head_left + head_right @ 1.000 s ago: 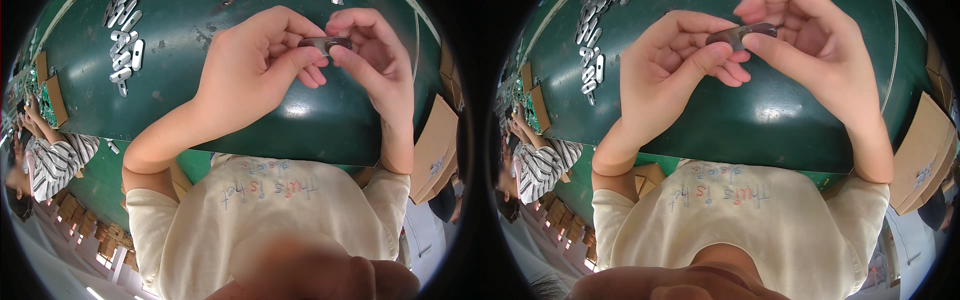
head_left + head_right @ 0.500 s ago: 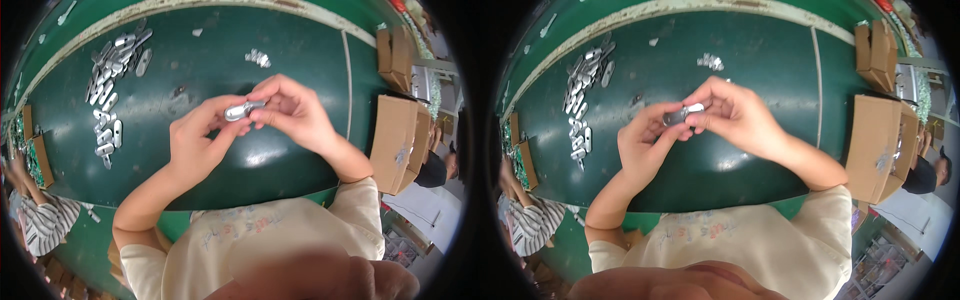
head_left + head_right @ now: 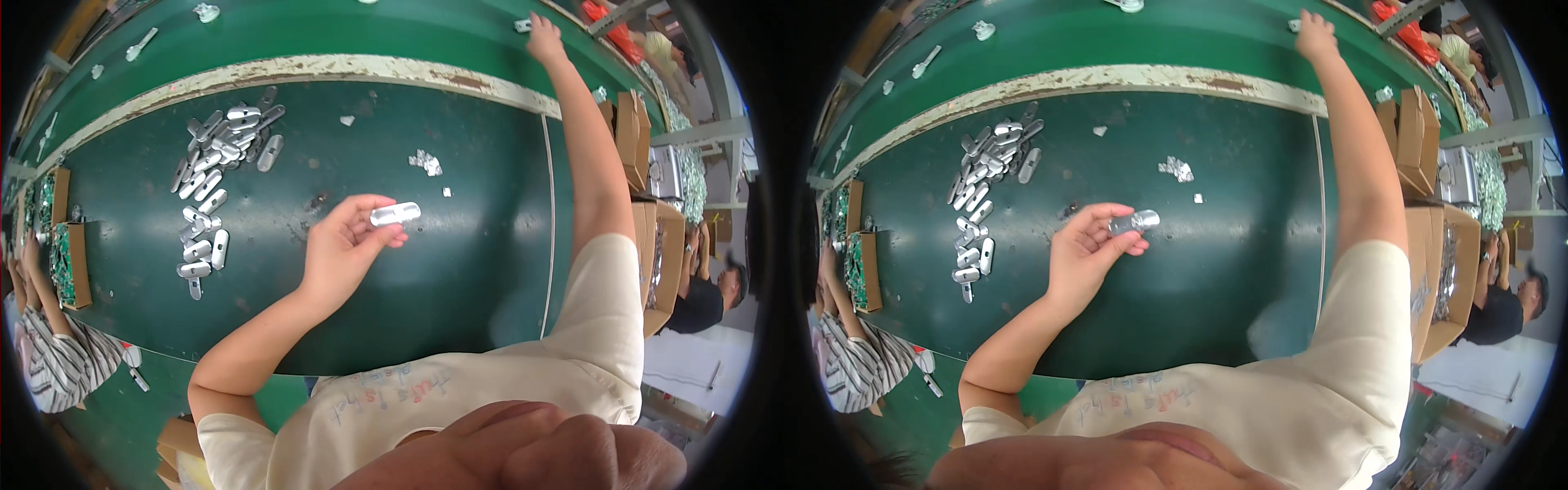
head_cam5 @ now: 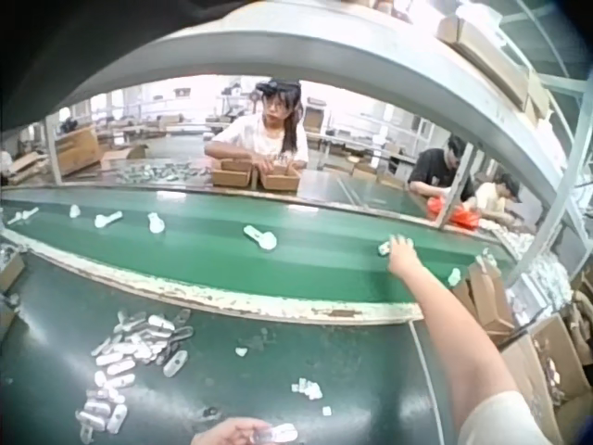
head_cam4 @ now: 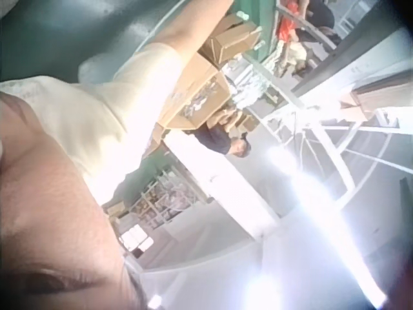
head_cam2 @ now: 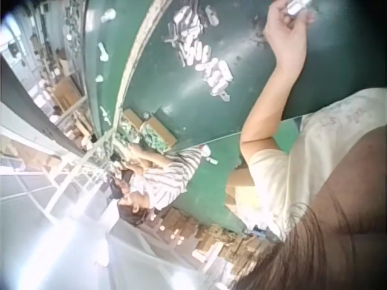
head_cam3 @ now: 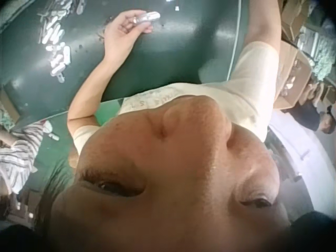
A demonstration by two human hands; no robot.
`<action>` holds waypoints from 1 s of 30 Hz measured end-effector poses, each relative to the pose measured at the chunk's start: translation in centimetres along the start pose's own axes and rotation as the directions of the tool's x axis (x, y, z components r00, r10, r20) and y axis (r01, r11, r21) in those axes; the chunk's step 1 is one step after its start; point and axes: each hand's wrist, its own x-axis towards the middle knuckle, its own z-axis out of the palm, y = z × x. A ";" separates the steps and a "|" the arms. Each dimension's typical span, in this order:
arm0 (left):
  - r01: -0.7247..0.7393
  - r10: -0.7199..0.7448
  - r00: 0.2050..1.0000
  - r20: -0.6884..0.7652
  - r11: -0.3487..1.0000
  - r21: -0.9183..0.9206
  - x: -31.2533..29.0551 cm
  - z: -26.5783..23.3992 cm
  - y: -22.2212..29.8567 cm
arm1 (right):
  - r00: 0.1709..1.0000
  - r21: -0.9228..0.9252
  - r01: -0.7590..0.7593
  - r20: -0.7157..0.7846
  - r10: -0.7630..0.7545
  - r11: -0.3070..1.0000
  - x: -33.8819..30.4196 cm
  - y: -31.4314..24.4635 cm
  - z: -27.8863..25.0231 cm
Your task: Assembling small metal and plastic components for a device on a factory assembly line.
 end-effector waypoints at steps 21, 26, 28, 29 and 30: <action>-0.007 0.005 0.999 -0.034 0.999 -0.044 -0.9 -0.9 1.5 | 0.818 0.830 -0.470 0.537 0.206 -0.300 -12.7 -13.9 -16.7; -0.006 0.004 0.999 0.048 0.999 0.039 -1.3 0.2 2.5 | 0.611 0.512 -0.746 0.274 -0.743 -0.425 -22.4 -11.6 -17.5; -0.042 0.040 0.997 0.071 0.999 0.022 -1.6 0.2 2.4 | 0.578 0.589 -0.749 0.357 -0.733 -0.303 -25.7 -14.5 -20.9; -0.027 0.025 0.997 0.068 0.999 0.031 -2.0 0.1 2.5 | 0.601 0.663 -0.711 0.401 -0.692 -0.233 -26.8 -15.1 -21.9; -0.033 0.030 0.997 0.077 0.999 0.043 -2.0 0.3 2.3 | 0.629 0.730 -0.667 0.442 -0.640 -0.152 -27.5 -15.0 -22.4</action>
